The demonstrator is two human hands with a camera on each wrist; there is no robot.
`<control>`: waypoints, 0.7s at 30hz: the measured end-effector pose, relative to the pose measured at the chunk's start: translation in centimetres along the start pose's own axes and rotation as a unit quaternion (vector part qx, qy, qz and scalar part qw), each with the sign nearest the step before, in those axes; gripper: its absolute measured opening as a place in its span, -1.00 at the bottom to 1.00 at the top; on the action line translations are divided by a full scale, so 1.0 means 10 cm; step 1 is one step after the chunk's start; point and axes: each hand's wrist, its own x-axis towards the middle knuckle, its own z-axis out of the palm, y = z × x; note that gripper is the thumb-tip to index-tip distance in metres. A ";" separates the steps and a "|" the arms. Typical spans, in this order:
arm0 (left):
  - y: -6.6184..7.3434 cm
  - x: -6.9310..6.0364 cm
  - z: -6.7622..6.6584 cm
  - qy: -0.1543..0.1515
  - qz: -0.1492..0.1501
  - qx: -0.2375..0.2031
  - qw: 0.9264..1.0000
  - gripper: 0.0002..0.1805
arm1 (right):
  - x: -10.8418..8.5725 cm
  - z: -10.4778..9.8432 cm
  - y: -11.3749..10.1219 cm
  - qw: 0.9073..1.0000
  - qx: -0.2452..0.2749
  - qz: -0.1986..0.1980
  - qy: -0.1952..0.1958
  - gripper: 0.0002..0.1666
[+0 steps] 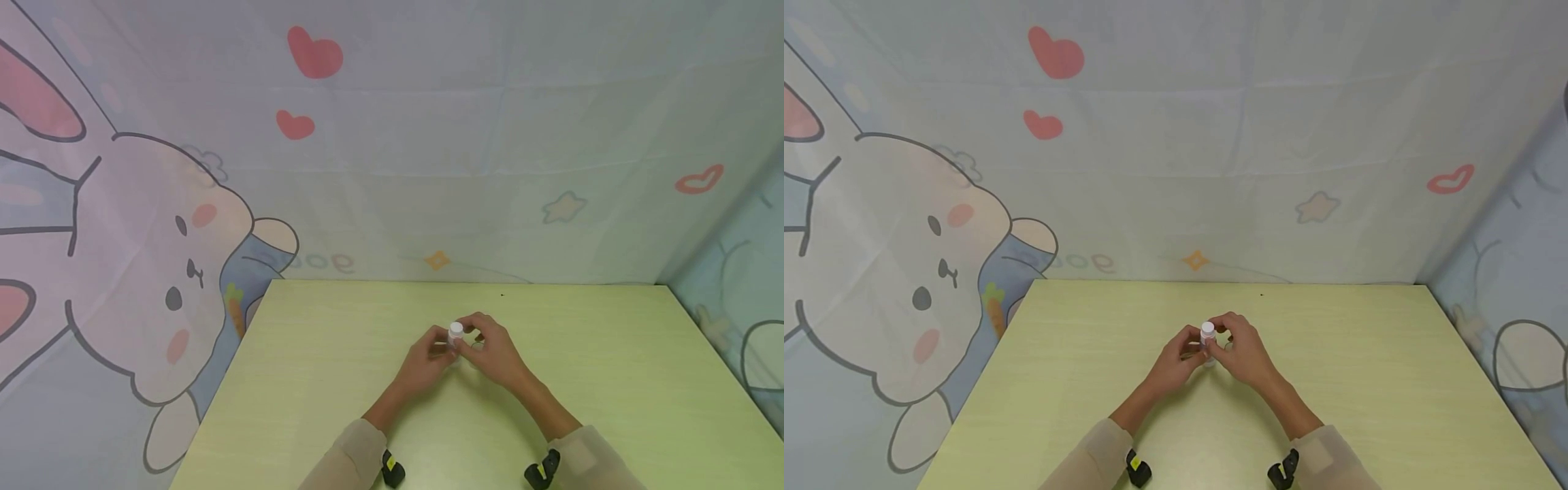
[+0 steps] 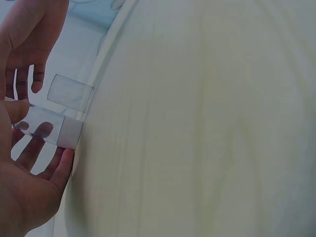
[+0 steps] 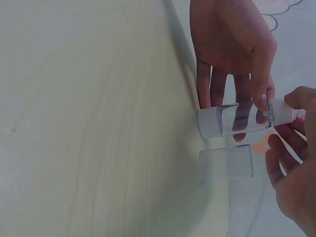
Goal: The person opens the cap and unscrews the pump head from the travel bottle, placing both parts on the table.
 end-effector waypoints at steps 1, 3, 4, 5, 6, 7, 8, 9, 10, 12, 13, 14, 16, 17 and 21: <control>0.00 0.00 0.00 0.000 0.000 -0.001 1.000 -0.80 | 0.00 0.00 0.00 1.000 0.001 0.000 0.000 -0.68; 0.00 0.00 0.00 -0.001 0.001 -0.001 1.000 -0.80 | 0.00 0.00 0.00 1.000 0.002 0.001 0.002 -0.65; 0.00 0.00 0.00 -0.001 0.001 -0.001 1.000 -0.80 | -0.01 0.01 -0.01 1.000 0.001 0.003 0.002 -0.64; 0.00 0.00 0.00 -0.002 0.003 -0.001 1.000 -0.80 | -0.01 0.01 0.00 1.000 0.000 0.006 0.002 -0.63; 0.00 0.01 0.00 -0.002 0.002 0.000 1.000 -0.80 | -0.01 0.01 0.00 1.000 0.000 0.009 0.002 -0.61; 0.00 0.01 0.00 -0.003 0.002 0.000 1.000 -0.79 | -0.01 0.02 0.00 1.000 0.001 0.014 0.002 -0.60; 0.00 0.01 0.00 -0.004 0.002 0.000 1.000 -0.79 | -0.02 0.02 0.01 1.000 0.002 0.018 0.002 -0.59; -0.01 0.01 0.00 -0.005 0.002 -0.002 1.000 -0.79 | -0.02 0.02 0.01 1.000 0.002 0.022 0.001 -0.59; -0.01 0.01 0.00 -0.005 0.003 -0.002 1.000 -0.79 | -0.02 0.03 0.01 1.000 0.002 0.024 0.002 -0.58; -0.02 0.01 -0.01 -0.006 0.002 -0.005 1.000 -0.79 | -0.02 0.03 0.02 1.000 0.005 0.028 0.005 -0.59; -0.02 0.00 -0.01 -0.006 0.004 -0.006 1.000 -0.79 | -0.02 0.03 0.02 1.000 0.005 0.029 0.007 -0.60; -0.03 0.01 -0.01 -0.007 0.004 -0.007 1.000 -0.79 | -0.02 0.04 0.02 1.000 0.004 0.028 0.009 -0.61; -0.04 0.01 -0.01 -0.007 0.006 -0.005 1.000 -0.79 | -0.02 0.04 0.03 1.000 0.004 0.027 0.015 -0.62; -0.04 0.01 -0.01 -0.008 0.005 -0.006 1.000 -0.78 | -0.02 0.04 0.03 0.999 0.006 0.027 0.016 -0.63; -0.06 0.02 -0.01 -0.010 0.006 -0.005 1.000 -0.77 | -0.02 0.04 0.04 0.999 0.011 0.030 0.017 -0.63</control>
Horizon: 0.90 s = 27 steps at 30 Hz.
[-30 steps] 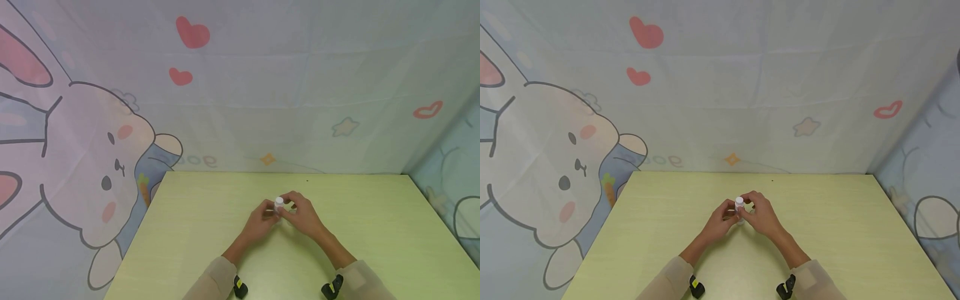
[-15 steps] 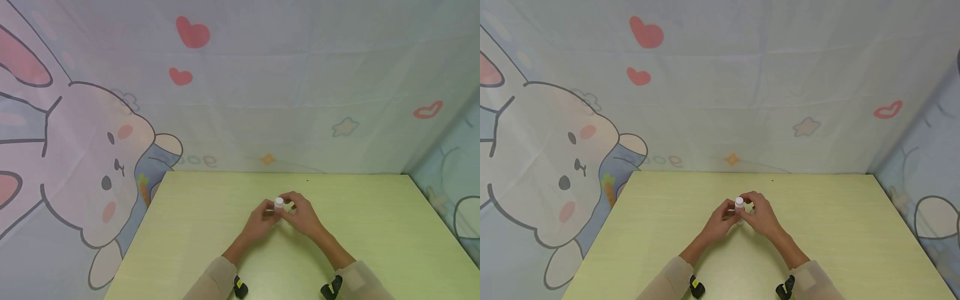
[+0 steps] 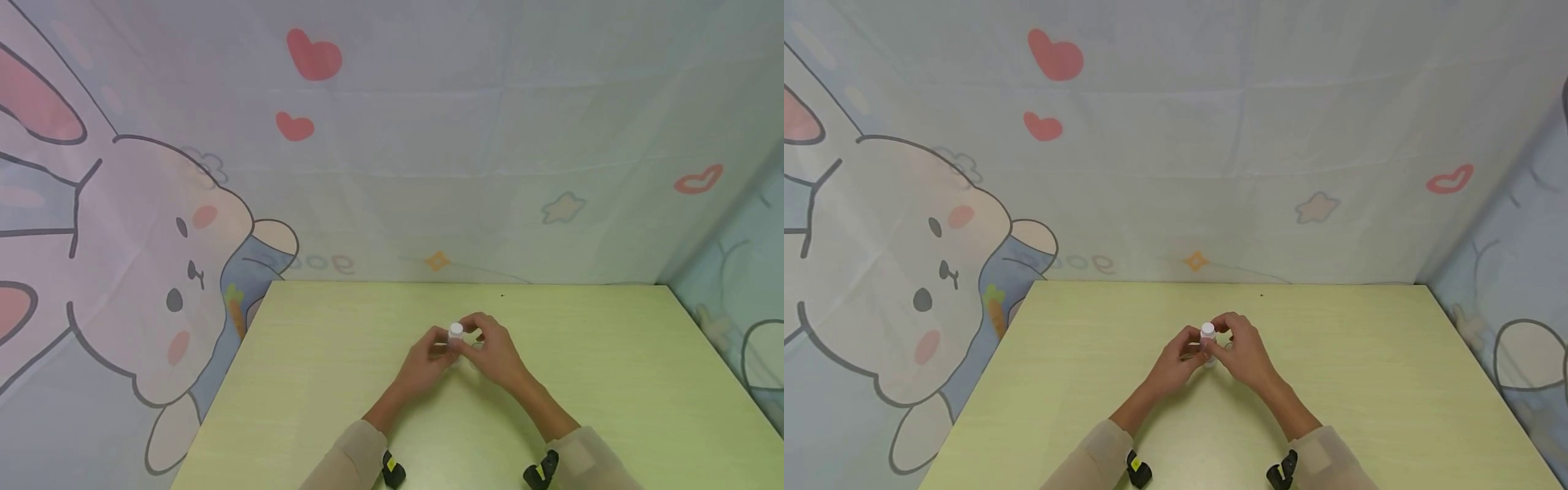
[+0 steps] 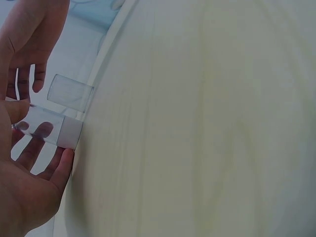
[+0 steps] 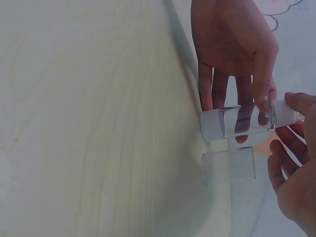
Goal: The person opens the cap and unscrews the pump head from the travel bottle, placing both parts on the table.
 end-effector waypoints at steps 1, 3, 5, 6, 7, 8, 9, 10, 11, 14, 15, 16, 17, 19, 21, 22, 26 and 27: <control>0.00 0.00 0.00 0.000 0.000 0.000 1.000 -0.77 | 0.00 0.00 0.00 1.000 0.002 0.000 -0.002 -0.64; -0.01 0.01 0.00 0.000 0.000 0.000 1.000 -0.78 | 0.00 -0.01 0.00 1.000 0.003 0.001 -0.004 -0.64; -0.01 0.01 0.01 0.001 -0.001 0.001 1.000 -0.78 | 0.01 -0.02 0.00 1.000 0.004 0.000 -0.007 -0.64; 0.00 0.01 0.01 0.001 -0.002 0.002 1.000 -0.78 | 0.01 -0.02 -0.01 1.000 0.003 -0.001 -0.008 -0.65; 0.00 0.01 0.01 0.003 -0.003 0.003 1.000 -0.78 | 0.01 -0.03 -0.01 1.000 0.001 -0.002 -0.009 -0.65; 0.01 0.01 0.01 0.004 -0.001 0.003 1.000 -0.78 | 0.01 -0.03 -0.01 1.000 -0.001 -0.005 -0.010 -0.66; 0.01 0.00 0.01 0.005 -0.001 0.004 1.000 -0.78 | 0.01 -0.03 -0.01 1.000 -0.002 -0.008 -0.010 -0.67; 0.01 0.00 0.01 0.005 -0.002 0.004 1.000 -0.78 | 0.01 -0.04 -0.02 1.000 -0.004 -0.011 -0.010 -0.67; 0.02 0.00 0.01 0.006 -0.002 0.005 1.000 -0.78 | 0.01 -0.04 -0.02 1.000 -0.007 -0.013 -0.011 -0.68; 0.03 -0.01 0.01 0.008 0.000 0.004 1.000 -0.79 | 0.02 -0.05 -0.02 1.000 -0.014 -0.023 -0.012 -0.70; 0.04 -0.01 0.01 0.007 -0.002 0.005 1.000 -0.79 | 0.02 -0.05 -0.02 0.999 -0.016 -0.026 -0.013 -0.71; 0.04 -0.02 0.01 0.006 -0.001 0.005 1.000 -0.79 | 0.02 -0.06 -0.03 0.999 -0.018 -0.028 -0.013 -0.71; 0.04 -0.02 0.01 0.006 -0.001 0.005 1.000 -0.78 | 0.02 -0.06 -0.02 0.999 -0.019 -0.029 -0.013 -0.71; 0.05 -0.02 0.01 0.005 0.000 0.006 1.000 -0.78 | 0.02 -0.06 -0.02 0.999 -0.020 -0.031 -0.014 -0.71; 0.05 -0.02 0.01 0.005 0.002 0.006 1.000 -0.78 | 0.02 -0.06 -0.02 0.999 -0.017 -0.032 -0.015 -0.71; 0.05 -0.02 0.01 0.005 0.002 0.007 1.000 -0.78 | 0.02 -0.06 -0.02 0.999 -0.017 -0.032 -0.016 -0.71; 0.06 -0.02 0.01 0.006 0.001 0.009 1.000 -0.77 | 0.02 -0.06 -0.02 0.999 -0.017 -0.032 -0.018 -0.71; 0.06 -0.02 0.01 0.005 0.001 0.010 1.000 -0.77 | 0.02 -0.06 -0.02 0.999 -0.019 -0.032 -0.018 -0.71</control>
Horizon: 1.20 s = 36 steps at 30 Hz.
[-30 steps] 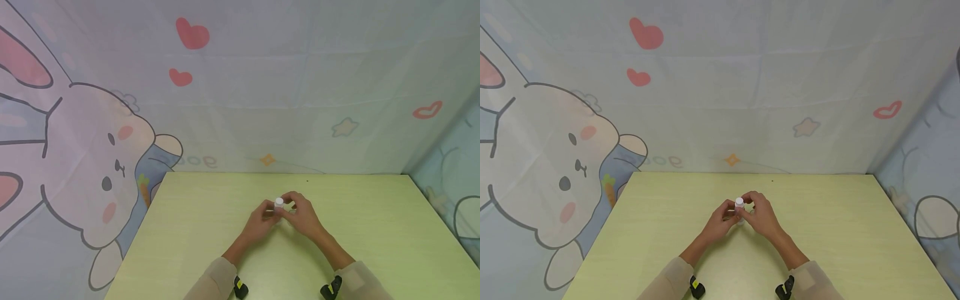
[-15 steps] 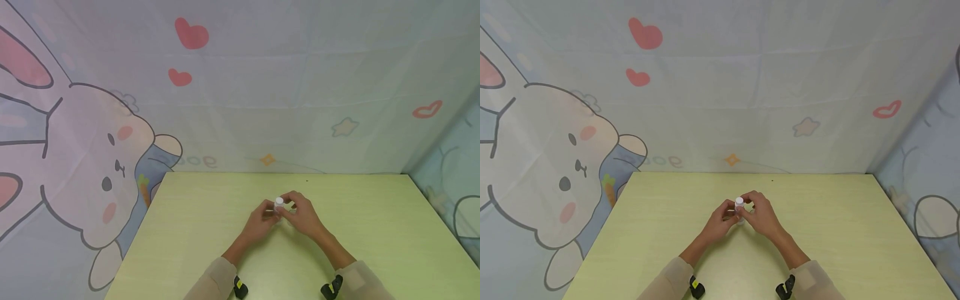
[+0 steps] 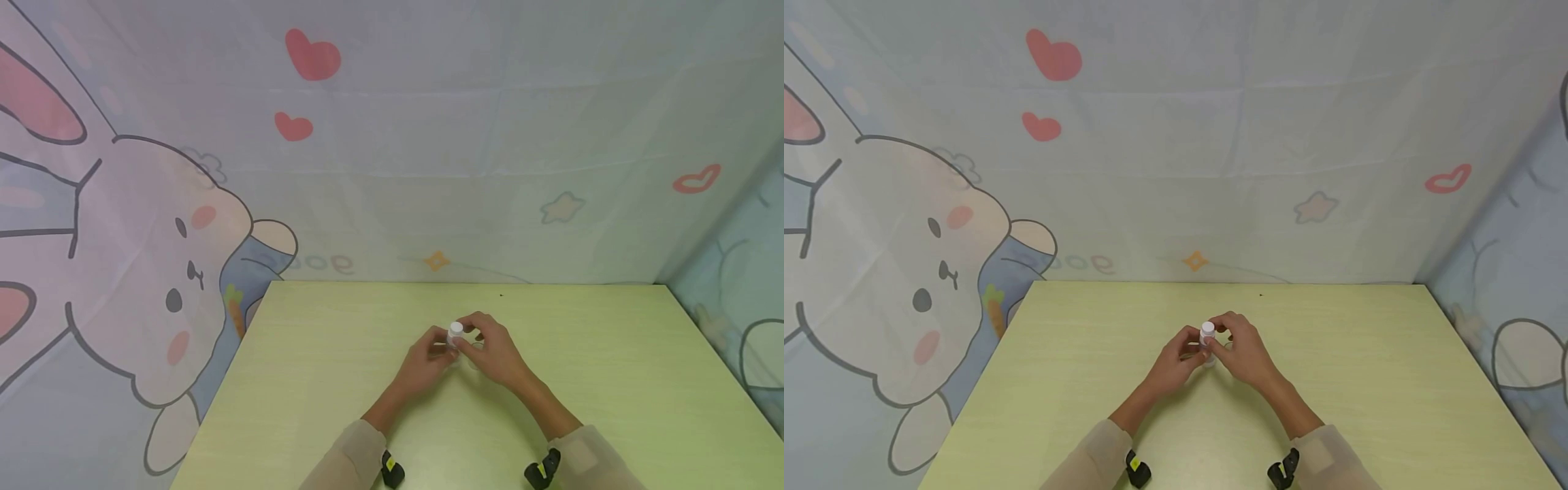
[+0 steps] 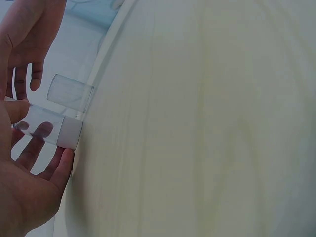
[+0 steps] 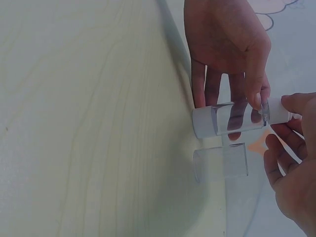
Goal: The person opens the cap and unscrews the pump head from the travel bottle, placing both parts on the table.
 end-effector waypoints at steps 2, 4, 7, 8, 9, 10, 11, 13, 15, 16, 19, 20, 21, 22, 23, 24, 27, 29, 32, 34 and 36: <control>0.00 0.00 0.00 -0.002 -0.002 0.003 1.000 -0.77 | 0.00 0.00 0.00 1.000 -0.002 -0.001 0.000 -0.71; 0.00 0.00 0.00 -0.002 -0.002 0.005 1.000 -0.77 | 0.00 -0.01 -0.01 1.000 -0.003 -0.002 -0.001 -0.72; 0.00 0.00 0.00 -0.003 -0.002 0.008 1.000 -0.76 | 0.00 -0.01 -0.01 1.000 -0.002 -0.003 0.000 -0.71; 0.00 0.00 0.00 -0.002 -0.002 0.008 1.000 -0.76 | 0.00 -0.01 -0.01 1.000 -0.001 -0.003 0.000 -0.71; 0.00 0.00 0.00 -0.002 -0.003 0.009 1.000 -0.76 | 0.00 0.00 -0.01 1.000 -0.001 -0.004 0.001 -0.71; 0.00 0.01 0.00 -0.001 -0.002 0.009 1.000 -0.76 | 0.00 0.00 -0.01 1.000 -0.001 -0.005 0.002 -0.71; 0.00 0.01 0.00 -0.001 -0.002 0.008 1.000 -0.76 | 0.00 0.00 -0.01 1.000 -0.001 -0.005 0.004 -0.71; 0.00 0.01 0.00 0.000 -0.002 0.007 1.000 -0.77 | 0.00 0.01 0.00 1.000 0.001 -0.007 0.006 -0.70; 0.00 0.00 0.00 0.000 -0.002 0.003 1.000 -0.78 | -0.01 0.01 0.00 1.000 0.004 -0.007 0.006 -0.69; 0.00 0.00 0.00 0.001 -0.003 0.001 1.000 -0.78 | -0.01 0.02 0.00 1.000 0.006 -0.005 0.005 -0.68; 0.02 0.00 0.01 0.003 -0.004 -0.003 1.000 -0.79 | -0.01 0.02 0.00 1.000 0.015 0.004 0.002 -0.64; 0.02 0.00 0.01 0.004 -0.004 -0.004 1.000 -0.79 | -0.01 0.02 0.00 1.000 0.017 0.008 0.001 -0.62; 0.02 0.00 0.01 0.005 -0.006 -0.006 1.000 -0.79 | -0.01 0.02 0.00 1.000 0.017 0.013 0.001 -0.61; 0.02 0.00 0.02 0.006 -0.005 -0.007 1.000 -0.79 | -0.01 0.02 0.00 1.000 0.017 0.017 0.000 -0.60; 0.02 0.00 0.02 0.005 -0.004 -0.008 1.000 -0.79 | -0.01 0.02 0.00 1.000 0.016 0.021 0.001 -0.60; 0.02 0.00 0.01 0.004 -0.004 -0.010 1.000 -0.78 | 0.00 0.03 0.01 1.000 0.014 0.025 0.001 -0.60; -0.01 0.00 0.01 -0.001 -0.002 -0.013 1.000 -0.79 | 0.00 0.04 0.03 1.000 0.005 0.029 0.004 -0.62; -0.02 0.00 0.01 -0.003 -0.001 -0.014 1.000 -0.80 | 0.00 0.04 0.04 1.000 0.002 0.026 0.005 -0.63; -0.03 0.01 0.01 -0.002 0.001 -0.015 1.000 -0.81 | 0.00 0.03 0.03 1.000 0.000 0.019 0.006 -0.64; -0.02 0.01 0.01 -0.001 0.002 -0.016 1.000 -0.81 | 0.00 0.03 0.03 1.000 0.000 0.017 0.006 -0.64; -0.01 0.01 0.01 0.000 0.004 -0.016 1.000 -0.81 | 0.00 0.02 0.01 1.000 0.000 0.017 0.005 -0.64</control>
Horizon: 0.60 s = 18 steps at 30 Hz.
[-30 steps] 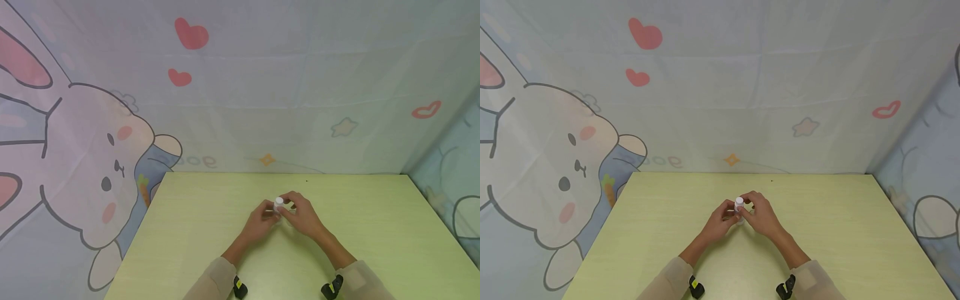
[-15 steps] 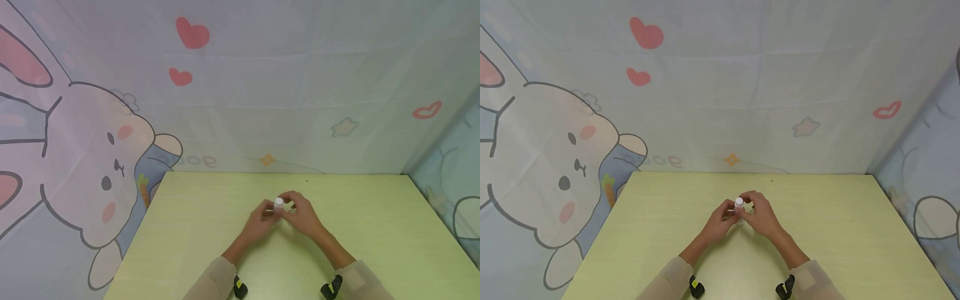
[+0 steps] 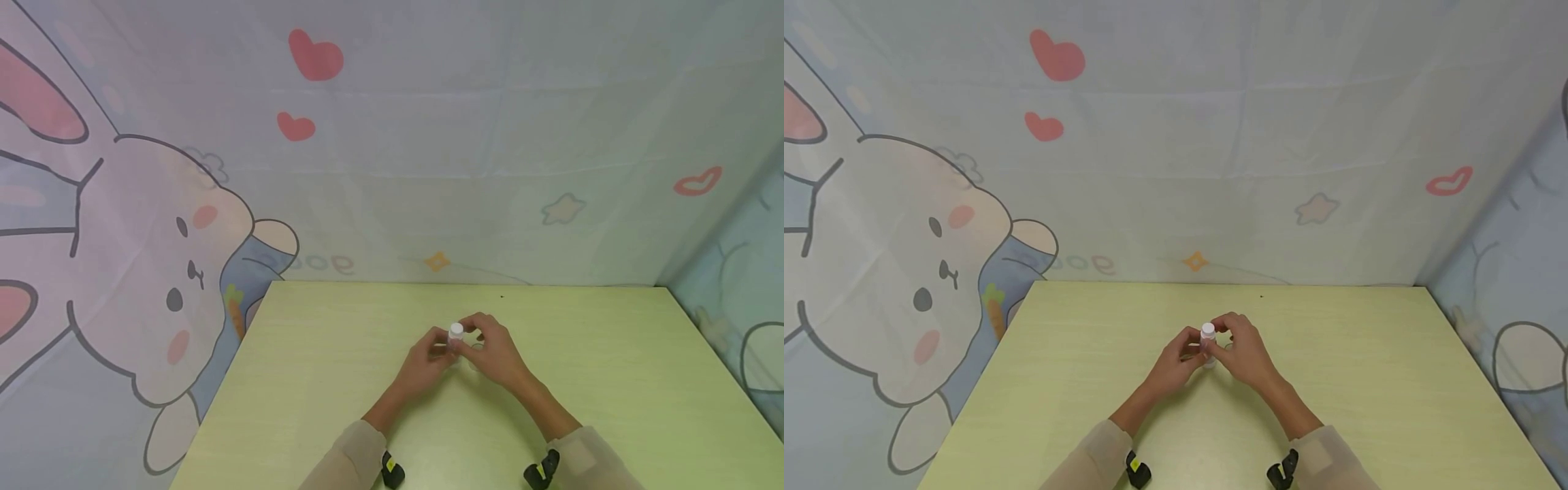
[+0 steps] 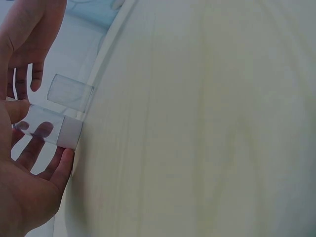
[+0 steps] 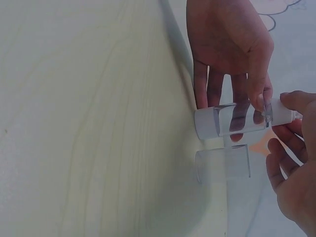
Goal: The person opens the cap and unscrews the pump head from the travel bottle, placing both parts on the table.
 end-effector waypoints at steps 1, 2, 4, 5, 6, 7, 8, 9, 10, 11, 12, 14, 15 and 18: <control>0.00 0.00 0.00 0.000 0.000 0.001 1.000 -0.81 | 0.00 0.00 0.00 1.000 0.000 -0.001 0.000 -0.64; 0.00 0.00 0.00 0.000 0.001 0.002 1.000 -0.81 | 0.00 -0.01 -0.01 1.000 0.001 -0.002 0.000 -0.65; 0.00 0.00 -0.01 -0.001 0.001 0.005 1.000 -0.80 | 0.01 -0.01 -0.01 1.000 -0.001 -0.003 -0.002 -0.66; 0.00 0.00 -0.01 -0.001 0.000 0.007 1.000 -0.80 | 0.01 -0.01 -0.02 1.000 -0.001 -0.005 -0.003 -0.67; 0.00 0.00 -0.01 -0.001 -0.001 0.009 1.000 -0.79 | 0.01 -0.02 -0.02 1.000 -0.001 -0.006 -0.004 -0.67; 0.01 0.00 -0.01 -0.001 -0.001 0.011 1.000 -0.79 | 0.01 -0.02 -0.02 1.000 -0.002 -0.008 -0.005 -0.68; 0.01 0.00 -0.01 -0.001 -0.001 0.011 1.000 -0.79 | 0.01 -0.02 -0.02 1.000 -0.003 -0.009 -0.006 -0.68; 0.01 0.00 -0.01 -0.001 -0.001 0.011 1.000 -0.79 | 0.01 -0.02 -0.02 1.000 -0.004 -0.010 -0.008 -0.67; 0.01 0.00 -0.01 -0.001 -0.002 0.012 1.000 -0.79 | 0.01 -0.03 -0.02 1.000 -0.004 -0.010 -0.009 -0.67; 0.01 0.01 -0.01 -0.001 -0.003 0.011 1.000 -0.78 | 0.01 -0.03 -0.02 1.000 -0.004 -0.011 -0.010 -0.67; 0.01 0.01 -0.01 0.000 -0.003 0.011 1.000 -0.79 | 0.01 -0.03 -0.02 1.000 -0.004 -0.011 -0.012 -0.66; 0.01 0.01 -0.01 0.000 -0.005 0.012 1.000 -0.79 | 0.00 -0.03 -0.02 1.000 -0.005 -0.012 -0.013 -0.66; 0.01 0.01 -0.01 0.000 -0.005 0.012 1.000 -0.78 | 0.00 -0.03 -0.02 1.000 -0.004 -0.013 -0.014 -0.66; 0.01 0.01 -0.01 -0.001 -0.008 0.012 1.000 -0.79 | 0.00 -0.02 -0.02 1.000 -0.002 -0.017 -0.012 -0.67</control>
